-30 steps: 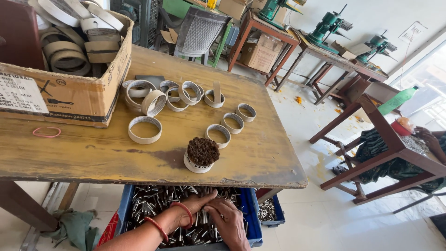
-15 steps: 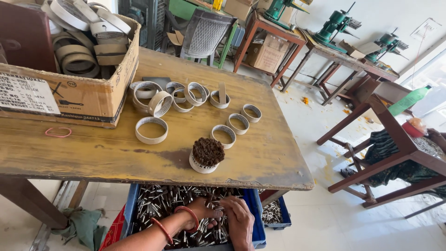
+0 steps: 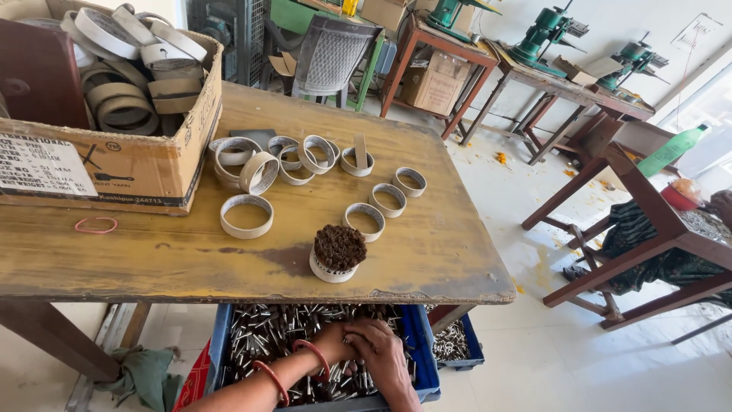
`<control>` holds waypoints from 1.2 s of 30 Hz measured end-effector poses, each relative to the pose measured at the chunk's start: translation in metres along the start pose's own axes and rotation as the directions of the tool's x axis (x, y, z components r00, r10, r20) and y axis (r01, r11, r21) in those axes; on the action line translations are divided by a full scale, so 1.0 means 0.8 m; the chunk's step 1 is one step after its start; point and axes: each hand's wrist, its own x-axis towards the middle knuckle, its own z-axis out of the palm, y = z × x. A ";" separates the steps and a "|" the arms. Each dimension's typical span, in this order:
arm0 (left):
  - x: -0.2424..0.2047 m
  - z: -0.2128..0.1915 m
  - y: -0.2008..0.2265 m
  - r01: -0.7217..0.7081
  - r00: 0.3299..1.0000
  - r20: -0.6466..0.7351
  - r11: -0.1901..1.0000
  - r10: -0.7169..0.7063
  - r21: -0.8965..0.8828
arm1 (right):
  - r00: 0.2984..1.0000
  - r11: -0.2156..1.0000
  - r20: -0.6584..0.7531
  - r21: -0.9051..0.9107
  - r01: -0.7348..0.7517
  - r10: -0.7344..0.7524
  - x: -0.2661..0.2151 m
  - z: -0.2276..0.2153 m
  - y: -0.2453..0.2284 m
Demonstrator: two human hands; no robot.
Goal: The person sorts small metal fasteners from a blue bin into a small white container on the table. They repeatedly pick up handfuls of fasteners, separate them with both hands, and place the sorted items into the container. The person occasionally adjusts the position of the container and other items on the table while continuing the sorting process.
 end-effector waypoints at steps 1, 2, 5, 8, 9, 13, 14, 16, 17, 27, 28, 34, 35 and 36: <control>0.004 -0.004 -0.004 -0.017 1.000 0.000 0.999 0.017 -0.043 | 0.995 0.995 0.028 -0.002 0.100 -0.100 0.000 0.004 0.016; 0.008 -0.008 -0.008 -0.033 0.999 0.000 0.996 0.033 -0.085 | 0.979 0.980 0.055 -0.003 0.199 -0.199 -0.001 0.008 0.032; -0.006 -0.013 0.014 0.136 0.991 0.026 0.926 -0.135 -0.351 | 0.960 0.962 -0.078 -0.049 0.267 -0.270 -0.007 0.001 0.024; 0.019 -0.023 -0.009 0.137 0.991 0.095 0.715 -0.098 -0.685 | 0.989 0.999 -0.139 0.010 0.044 -0.042 -0.009 -0.004 0.010; 0.021 -0.023 -0.009 0.138 0.990 0.098 0.716 -0.097 -0.684 | 0.989 0.999 -0.142 0.008 0.043 -0.042 -0.010 -0.002 0.015; 0.043 -0.035 -0.034 0.143 0.986 0.033 0.716 -0.165 -0.683 | 0.987 0.987 0.056 -0.031 0.155 -0.153 -0.004 -0.003 0.005; 0.053 -0.039 -0.047 0.106 0.984 -0.039 0.748 -0.174 -0.656 | 0.958 0.958 0.111 -0.083 0.273 -0.264 0.000 -0.006 -0.005; 0.007 -0.031 0.002 0.230 0.972 0.092 0.776 -0.218 -0.587 | 0.952 0.956 0.162 -0.095 0.278 -0.261 0.004 -0.002 -0.001; -0.017 -0.029 0.026 0.345 0.938 0.220 0.801 -0.270 -0.489 | 0.946 0.955 0.200 -0.103 0.278 -0.254 0.003 0.001 0.000; 0.056 -0.045 -0.041 0.188 0.944 0.046 0.418 -0.327 -0.889 | 0.910 0.951 0.302 -0.031 0.308 -0.285 -0.001 -0.015 -0.028; 0.046 -0.040 -0.028 0.203 0.942 0.049 0.448 -0.332 -0.871 | 0.877 0.939 0.362 -0.011 0.343 -0.316 -0.004 -0.013 -0.012; 0.104 -0.043 -0.088 0.182 0.968 0.066 0.491 -0.243 -0.852 | 0.910 0.919 0.158 -0.031 0.393 -0.384 -0.017 0.001 0.019; 0.107 -0.043 -0.098 0.193 0.955 0.028 0.545 -0.296 -0.816 | 0.938 0.936 0.024 -0.069 0.346 -0.345 -0.021 0.004 0.023; 0.070 -0.037 -0.051 0.195 0.952 0.030 0.531 -0.303 -0.824 | 0.940 0.938 0.040 -0.066 0.341 -0.339 -0.016 0.002 0.018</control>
